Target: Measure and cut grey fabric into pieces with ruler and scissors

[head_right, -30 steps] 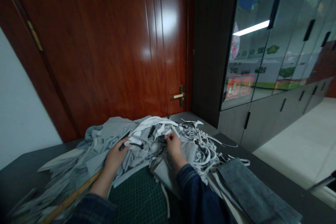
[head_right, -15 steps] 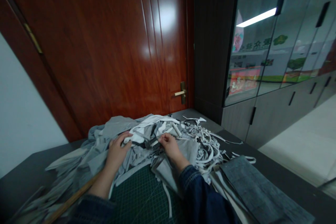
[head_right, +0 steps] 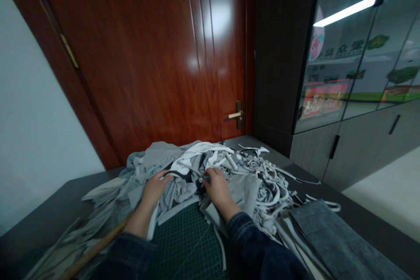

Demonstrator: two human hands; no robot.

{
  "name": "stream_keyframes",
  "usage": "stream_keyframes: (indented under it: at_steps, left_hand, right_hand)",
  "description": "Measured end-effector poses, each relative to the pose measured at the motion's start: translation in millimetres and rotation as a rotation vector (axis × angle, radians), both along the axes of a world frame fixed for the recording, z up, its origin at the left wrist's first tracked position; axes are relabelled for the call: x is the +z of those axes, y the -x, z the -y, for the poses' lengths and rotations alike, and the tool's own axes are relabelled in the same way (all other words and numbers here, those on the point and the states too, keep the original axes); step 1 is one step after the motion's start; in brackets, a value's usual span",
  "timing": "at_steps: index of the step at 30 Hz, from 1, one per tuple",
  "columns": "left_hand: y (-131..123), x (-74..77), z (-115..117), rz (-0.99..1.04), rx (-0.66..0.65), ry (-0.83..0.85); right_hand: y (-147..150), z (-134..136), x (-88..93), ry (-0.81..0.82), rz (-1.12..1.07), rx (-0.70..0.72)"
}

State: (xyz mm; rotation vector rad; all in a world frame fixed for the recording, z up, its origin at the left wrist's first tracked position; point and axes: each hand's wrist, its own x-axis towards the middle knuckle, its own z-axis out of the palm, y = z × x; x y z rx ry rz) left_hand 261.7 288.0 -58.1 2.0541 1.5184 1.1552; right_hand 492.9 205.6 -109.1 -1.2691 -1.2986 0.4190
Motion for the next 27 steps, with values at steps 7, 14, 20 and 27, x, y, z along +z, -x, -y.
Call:
stream_keyframes:
  at_steps: [7,14,20,27]
  left_hand:
    - [-25,12.2,20,0.209,-0.263,-0.004]
    - [-24,24.2,20,0.258,-0.294,-0.107]
    - [-12,19.1,8,0.122,-0.168,-0.085]
    - [9,22.6,3,0.006,0.081,-0.122]
  right_hand:
    - [45,-13,12.5,-0.060,-0.081,0.098]
    - [32,-27,2.5,-0.046,-0.496,0.141]
    - [24,-24,6.3,-0.071,-0.818,0.207]
    - [5,-29,4.8,-0.146,-1.001,0.150]
